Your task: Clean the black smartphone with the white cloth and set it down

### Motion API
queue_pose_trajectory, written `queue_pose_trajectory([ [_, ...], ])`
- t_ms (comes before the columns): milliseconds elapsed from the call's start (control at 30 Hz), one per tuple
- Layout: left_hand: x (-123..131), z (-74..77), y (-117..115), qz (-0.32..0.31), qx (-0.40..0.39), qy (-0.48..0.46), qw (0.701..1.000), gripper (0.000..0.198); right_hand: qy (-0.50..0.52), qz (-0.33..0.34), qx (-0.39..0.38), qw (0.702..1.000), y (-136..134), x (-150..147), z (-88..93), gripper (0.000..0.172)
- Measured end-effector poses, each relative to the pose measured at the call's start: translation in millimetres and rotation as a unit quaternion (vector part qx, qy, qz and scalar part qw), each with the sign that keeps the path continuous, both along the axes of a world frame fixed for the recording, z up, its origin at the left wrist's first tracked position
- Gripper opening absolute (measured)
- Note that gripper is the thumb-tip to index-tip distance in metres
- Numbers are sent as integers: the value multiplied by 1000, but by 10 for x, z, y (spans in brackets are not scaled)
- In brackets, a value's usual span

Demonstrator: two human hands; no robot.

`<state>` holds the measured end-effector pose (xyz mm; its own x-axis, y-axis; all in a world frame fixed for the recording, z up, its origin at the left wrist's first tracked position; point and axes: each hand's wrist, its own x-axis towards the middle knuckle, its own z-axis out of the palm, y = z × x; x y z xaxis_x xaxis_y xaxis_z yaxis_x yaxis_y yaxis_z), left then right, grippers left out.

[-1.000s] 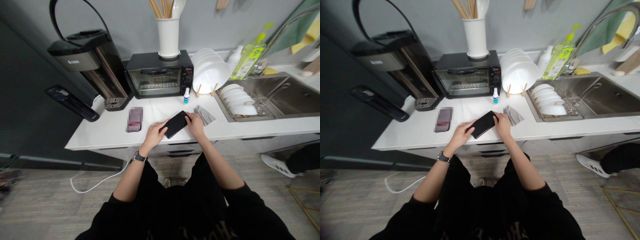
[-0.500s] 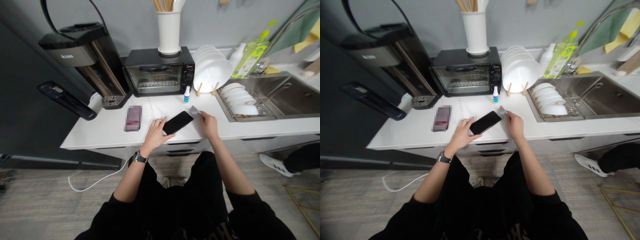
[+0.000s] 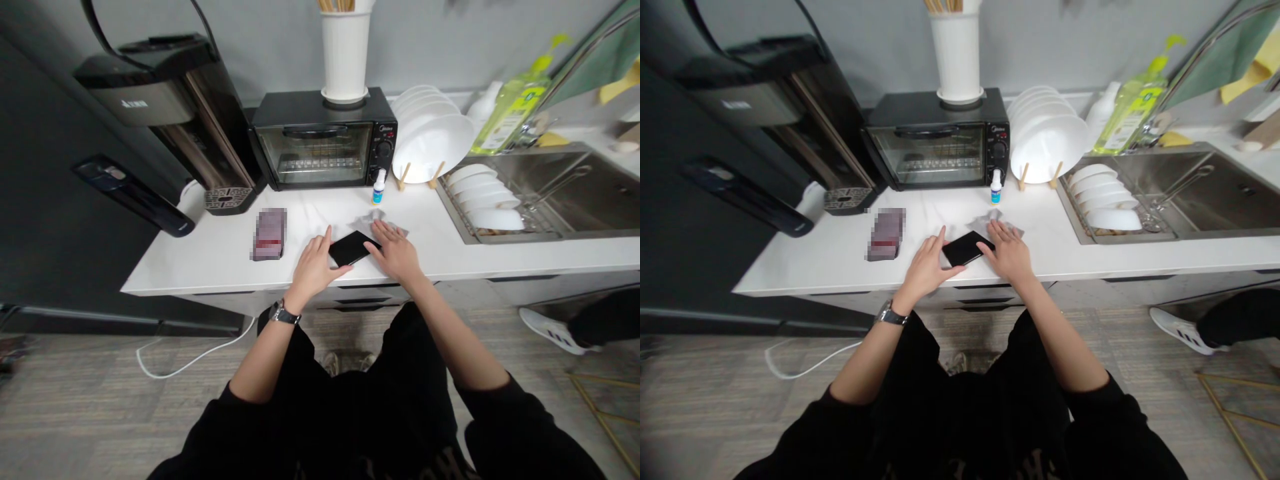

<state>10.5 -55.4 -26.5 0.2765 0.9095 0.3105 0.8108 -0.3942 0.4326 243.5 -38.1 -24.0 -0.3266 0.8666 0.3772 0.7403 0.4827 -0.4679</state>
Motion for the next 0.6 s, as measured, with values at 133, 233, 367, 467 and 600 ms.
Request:
queue_pose_trajectory([
  [133, -15, -22, 2, 2, 5, 3, 1000, 102, -12, 78, 5, 997, -267, -380, -18, 77],
  [233, -33, -20, -24, 6, 7, 11, 1000, 97, -17, 134, 2, 991, -352, -485, -26, 68],
  [367, -5, 10, -39, 6, 10, 12, 1000, 110, -10, 55, -3, 998, -68, -127, -4, 66],
  [467, 13, 15, -23, 2, 14, 10, 1000, 113, -9, 0, 3, 1000, -63, -122, 4, 73],
  [600, -13, -9, -17, -2, 17, 18, 1000, 99, -32, 99, 8, 995, -370, -473, -10, 74],
])
